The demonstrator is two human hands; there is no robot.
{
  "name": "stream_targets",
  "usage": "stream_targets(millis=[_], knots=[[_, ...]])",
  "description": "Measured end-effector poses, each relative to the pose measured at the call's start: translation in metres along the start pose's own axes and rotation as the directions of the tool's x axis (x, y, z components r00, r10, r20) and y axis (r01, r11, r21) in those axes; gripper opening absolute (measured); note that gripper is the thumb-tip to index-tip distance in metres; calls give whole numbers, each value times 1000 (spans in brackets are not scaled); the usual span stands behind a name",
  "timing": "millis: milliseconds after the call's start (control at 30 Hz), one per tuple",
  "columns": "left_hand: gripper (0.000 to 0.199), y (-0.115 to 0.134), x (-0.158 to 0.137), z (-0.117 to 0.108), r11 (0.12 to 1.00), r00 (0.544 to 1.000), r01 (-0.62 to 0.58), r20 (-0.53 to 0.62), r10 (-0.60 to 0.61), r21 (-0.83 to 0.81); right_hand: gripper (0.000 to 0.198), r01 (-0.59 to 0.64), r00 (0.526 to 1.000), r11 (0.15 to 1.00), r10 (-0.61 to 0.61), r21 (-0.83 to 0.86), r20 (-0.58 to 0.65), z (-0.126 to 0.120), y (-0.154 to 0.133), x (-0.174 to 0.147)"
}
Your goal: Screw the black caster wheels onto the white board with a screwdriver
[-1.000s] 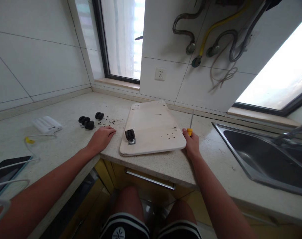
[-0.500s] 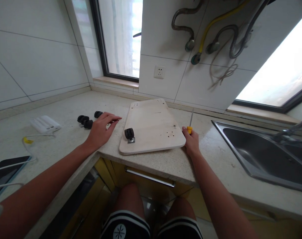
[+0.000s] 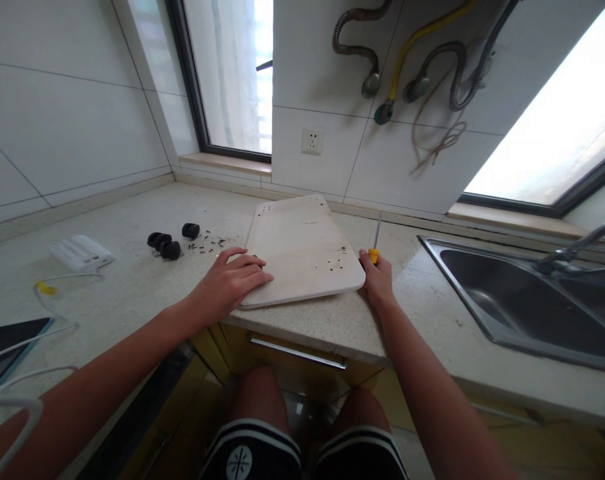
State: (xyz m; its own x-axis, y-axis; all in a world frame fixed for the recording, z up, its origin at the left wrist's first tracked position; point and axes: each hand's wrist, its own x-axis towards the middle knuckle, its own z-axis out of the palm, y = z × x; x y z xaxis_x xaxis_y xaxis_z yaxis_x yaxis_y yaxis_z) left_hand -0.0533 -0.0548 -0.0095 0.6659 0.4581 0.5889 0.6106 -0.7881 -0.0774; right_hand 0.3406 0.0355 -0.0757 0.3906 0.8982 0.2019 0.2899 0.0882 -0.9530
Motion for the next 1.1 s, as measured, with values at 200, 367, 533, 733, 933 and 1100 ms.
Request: stream_targets(millis=[200,367,533,733,933,1100], knots=[[23,3,-3,7,997,995,73,-64,-71,27,40,-85,996,996,86,-39,14,-1,-7,-2],[24,4,-5,10,996,992,93,-88,-93,-5,41,-96,995,994,96,-47,9,0,-10,-4],[25,5,-7,12,991,988,135,-72,-136,-26,41,-101,995,994,101,-46,8,0,-12,-6],[35,5,-10,14,997,997,75,-11,-75,-17,41,-114,993,993,114,-37,6,0,-14,-7],[26,1,-11,12,997,997,33,-68,-38,-72,42,-135,991,991,135,-2,13,-1,-15,-7],[36,1,-17,17,996,981,62,-178,-72,-60,41,-136,991,989,135,52,22,-1,-15,-7]])
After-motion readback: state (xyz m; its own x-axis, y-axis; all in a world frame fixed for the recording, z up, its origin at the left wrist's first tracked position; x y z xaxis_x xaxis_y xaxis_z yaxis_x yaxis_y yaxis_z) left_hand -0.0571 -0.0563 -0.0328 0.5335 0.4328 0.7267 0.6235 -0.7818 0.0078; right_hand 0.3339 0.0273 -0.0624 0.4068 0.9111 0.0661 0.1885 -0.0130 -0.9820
